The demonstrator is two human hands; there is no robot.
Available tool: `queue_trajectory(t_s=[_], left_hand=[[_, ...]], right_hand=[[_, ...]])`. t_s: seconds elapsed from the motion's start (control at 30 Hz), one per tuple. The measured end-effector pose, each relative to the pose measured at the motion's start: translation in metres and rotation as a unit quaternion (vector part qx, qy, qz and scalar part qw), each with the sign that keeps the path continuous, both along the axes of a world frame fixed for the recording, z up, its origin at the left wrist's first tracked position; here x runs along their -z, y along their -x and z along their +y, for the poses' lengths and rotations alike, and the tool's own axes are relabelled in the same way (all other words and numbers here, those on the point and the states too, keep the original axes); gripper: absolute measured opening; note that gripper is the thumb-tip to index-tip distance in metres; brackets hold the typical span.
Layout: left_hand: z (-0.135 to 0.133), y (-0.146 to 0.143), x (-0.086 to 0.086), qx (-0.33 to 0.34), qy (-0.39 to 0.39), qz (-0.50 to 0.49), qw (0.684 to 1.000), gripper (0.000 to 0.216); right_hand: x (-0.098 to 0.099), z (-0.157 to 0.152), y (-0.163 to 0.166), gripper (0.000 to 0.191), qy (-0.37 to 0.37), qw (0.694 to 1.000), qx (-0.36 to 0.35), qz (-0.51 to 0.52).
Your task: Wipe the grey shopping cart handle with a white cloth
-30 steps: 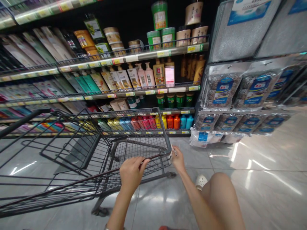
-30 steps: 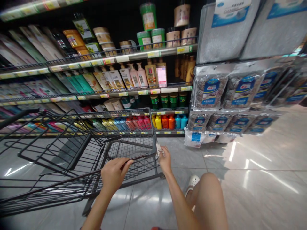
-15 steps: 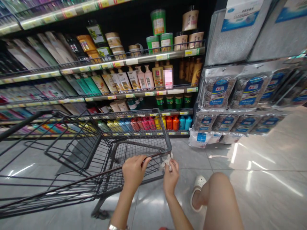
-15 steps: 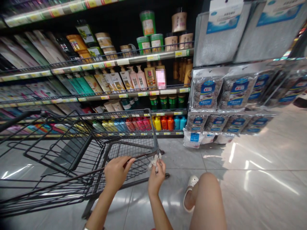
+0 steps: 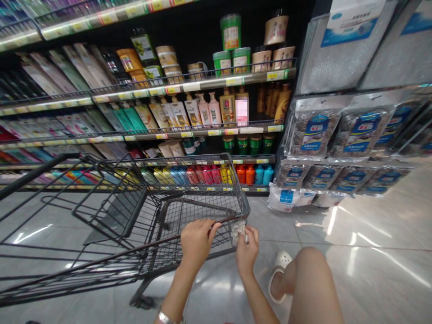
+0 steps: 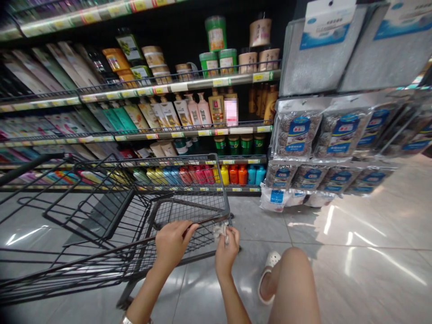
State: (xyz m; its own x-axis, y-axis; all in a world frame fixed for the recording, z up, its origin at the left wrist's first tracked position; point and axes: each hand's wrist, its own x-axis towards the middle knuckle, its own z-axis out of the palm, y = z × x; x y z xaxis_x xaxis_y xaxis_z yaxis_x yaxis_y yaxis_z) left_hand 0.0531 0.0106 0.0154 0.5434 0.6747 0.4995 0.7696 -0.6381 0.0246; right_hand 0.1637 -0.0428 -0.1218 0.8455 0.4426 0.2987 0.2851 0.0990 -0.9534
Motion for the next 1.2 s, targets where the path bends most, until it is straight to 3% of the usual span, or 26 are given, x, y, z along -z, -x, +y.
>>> queue_trajectory(t_s=[0.53,0.87,1.2], left_hand=[[-0.007,-0.013,0.005,-0.009,0.023,-0.007,1.0,0.033],[-0.007,-0.014,0.005,-0.011,0.031,-0.011,0.999,0.032],[-0.008,-0.015,0.007,-0.018,0.034,-0.012,0.999,0.031]], right_hand=[[0.003,0.008,-0.044,0.023,0.017,0.995,0.097,0.005],[0.004,0.006,-0.003,0.018,0.028,0.993,0.104,0.049],[0.005,0.011,0.048,0.01,0.013,0.995,0.062,0.082]])
